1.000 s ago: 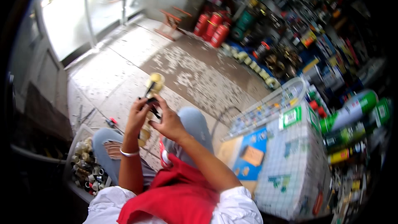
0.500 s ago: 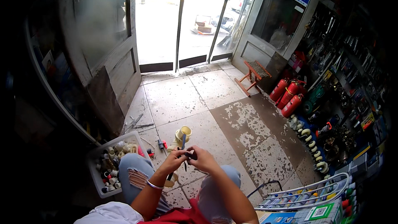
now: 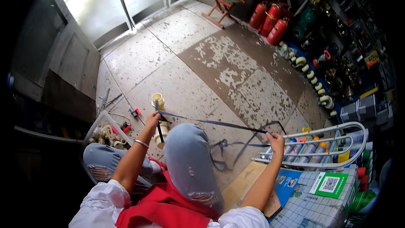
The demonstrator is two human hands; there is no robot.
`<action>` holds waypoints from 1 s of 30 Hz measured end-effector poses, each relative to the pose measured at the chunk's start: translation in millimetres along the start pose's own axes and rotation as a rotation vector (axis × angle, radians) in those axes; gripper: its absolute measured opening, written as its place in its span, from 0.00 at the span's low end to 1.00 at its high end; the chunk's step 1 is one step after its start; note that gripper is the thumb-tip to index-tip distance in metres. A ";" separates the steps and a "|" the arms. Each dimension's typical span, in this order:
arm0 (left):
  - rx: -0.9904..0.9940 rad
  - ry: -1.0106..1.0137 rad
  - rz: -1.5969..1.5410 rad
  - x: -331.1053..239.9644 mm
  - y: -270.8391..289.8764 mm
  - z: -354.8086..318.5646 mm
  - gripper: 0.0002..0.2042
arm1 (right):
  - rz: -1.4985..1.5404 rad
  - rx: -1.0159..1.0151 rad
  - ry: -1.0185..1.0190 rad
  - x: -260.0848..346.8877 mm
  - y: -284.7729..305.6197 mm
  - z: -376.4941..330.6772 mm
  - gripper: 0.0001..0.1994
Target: The person sits on the floor of a hardware store and handles various plumbing fittings. They pour a container of fittings onto the floor, then pick up and assemble several brass and white plastic pipe connectors by hand, screwing them together to form a chain.
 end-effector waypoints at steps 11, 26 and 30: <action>0.694 -0.624 0.771 -118.6 -188.4 -56.7 0.12 | 0.427 0.422 0.289 169.3 -103.6 -82.0 0.07; 0.442 -0.034 -0.655 -205.3 -150.7 -42.4 0.12 | 0.823 1.048 0.332 155.6 -217.2 -78.9 0.23; 0.211 -0.058 -0.573 -176.3 -111.3 -38.6 0.11 | 0.453 0.948 0.492 120.3 -213.3 -78.5 0.20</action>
Point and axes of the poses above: each hand's wrist, its own z-axis towards the middle knuckle, its own y-axis out of the back of the hand, x = y × z, the point moved 5 cm from there along z, towards the middle knuckle, and after that the axes turned 8 degrees about -z, right-handed, at the moved point
